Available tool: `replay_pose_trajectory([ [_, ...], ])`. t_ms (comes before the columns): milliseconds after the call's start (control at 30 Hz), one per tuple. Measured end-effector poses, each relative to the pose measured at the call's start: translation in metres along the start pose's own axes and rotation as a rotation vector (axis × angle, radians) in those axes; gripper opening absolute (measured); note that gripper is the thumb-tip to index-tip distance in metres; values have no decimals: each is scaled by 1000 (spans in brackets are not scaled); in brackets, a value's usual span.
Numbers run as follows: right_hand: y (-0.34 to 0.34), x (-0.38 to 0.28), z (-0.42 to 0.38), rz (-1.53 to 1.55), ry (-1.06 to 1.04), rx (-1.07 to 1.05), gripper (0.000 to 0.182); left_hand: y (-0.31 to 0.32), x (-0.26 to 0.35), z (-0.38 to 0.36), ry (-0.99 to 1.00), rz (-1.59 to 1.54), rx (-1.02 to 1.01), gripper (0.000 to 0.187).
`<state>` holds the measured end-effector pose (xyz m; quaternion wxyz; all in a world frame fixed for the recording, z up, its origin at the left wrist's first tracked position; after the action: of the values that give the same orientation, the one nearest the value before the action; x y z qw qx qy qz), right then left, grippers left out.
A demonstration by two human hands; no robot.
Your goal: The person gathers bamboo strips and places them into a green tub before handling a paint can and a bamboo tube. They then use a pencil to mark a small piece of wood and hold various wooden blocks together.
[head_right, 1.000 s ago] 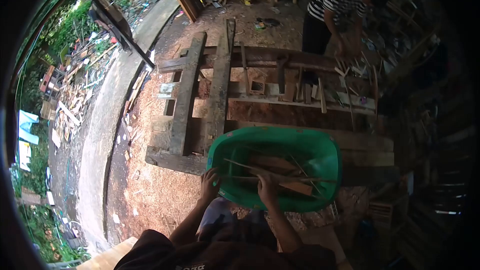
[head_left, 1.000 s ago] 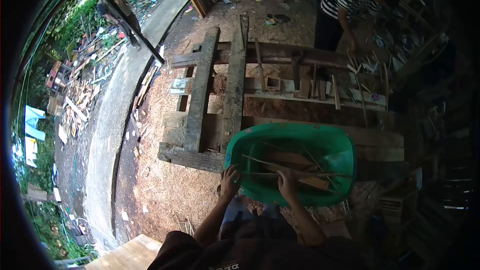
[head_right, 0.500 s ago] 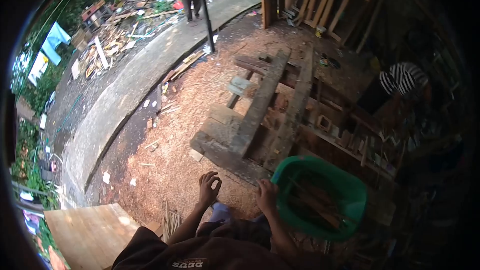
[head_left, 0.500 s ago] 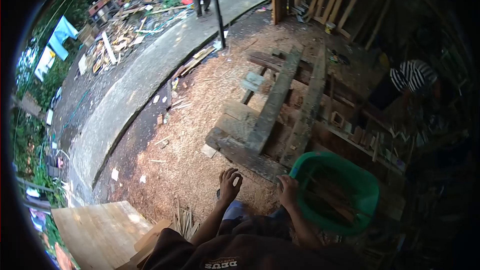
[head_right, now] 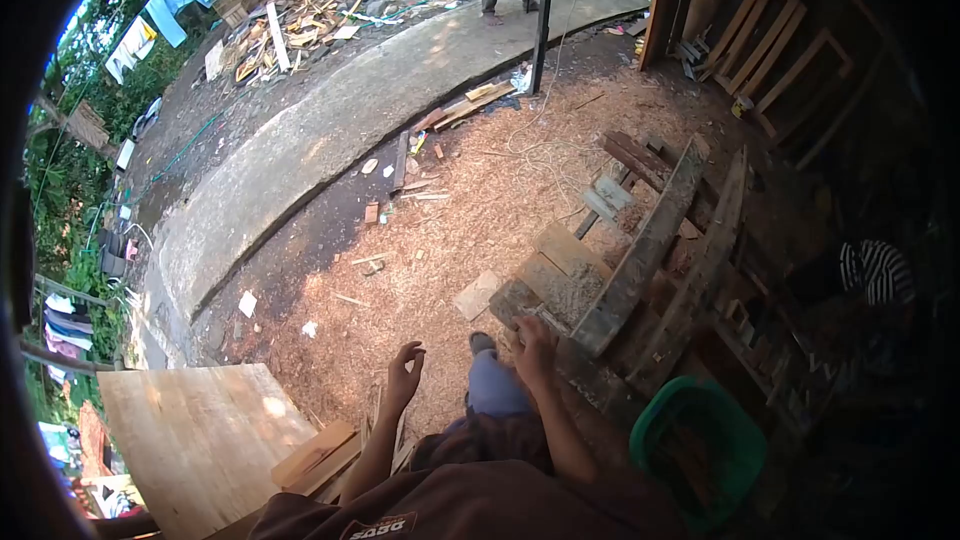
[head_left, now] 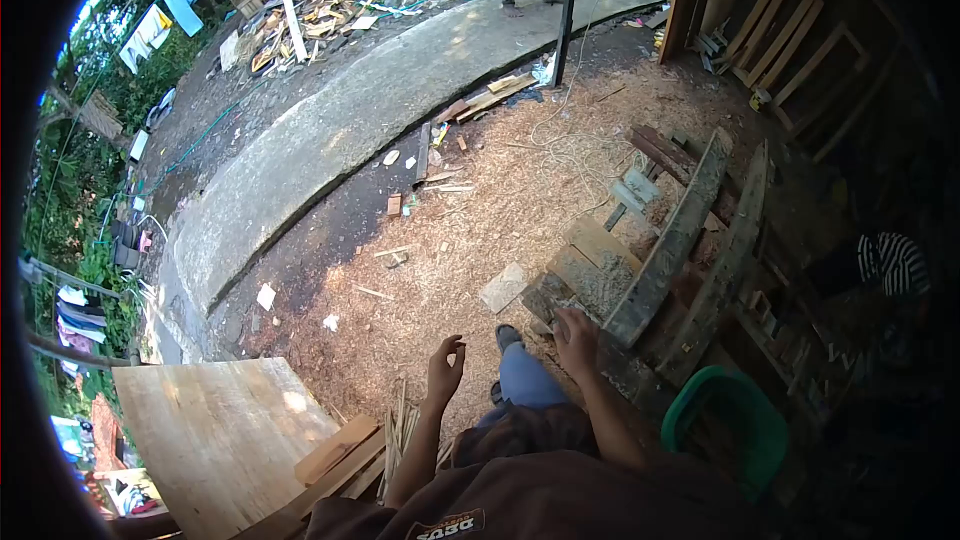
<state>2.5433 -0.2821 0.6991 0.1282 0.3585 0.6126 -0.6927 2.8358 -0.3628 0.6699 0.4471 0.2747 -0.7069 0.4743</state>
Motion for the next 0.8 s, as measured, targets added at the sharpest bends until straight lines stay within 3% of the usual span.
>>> replay_pose_trajectory([
  [267, 66, 4, 162, 35, 51, -61, 36, -57, 14, 163, -17, 80, -77, 33],
  [500, 73, -24, 306, 100, 86, -110, 38, -107, 44, 291, -53, 171, -129, 38],
  [600, 74, -38, 345, 95, 60, -182, 38, -125, 27, 310, -69, 170, 11, 42],
  [800, 109, -68, 402, 55, 19, -251, 39, -169, -7, 324, -183, 147, 52, 44],
])
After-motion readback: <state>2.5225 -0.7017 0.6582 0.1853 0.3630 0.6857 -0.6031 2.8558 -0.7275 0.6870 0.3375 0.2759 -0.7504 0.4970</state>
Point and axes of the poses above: each hand's wrist, its own z-axis towards the middle knuckle, its own y-axis out of the palm, x = y × z, the point moved 2 cm from there along z, towards the middle knuckle, and after that the axes turned 8 degrees about -x, right-handed, at the moved point
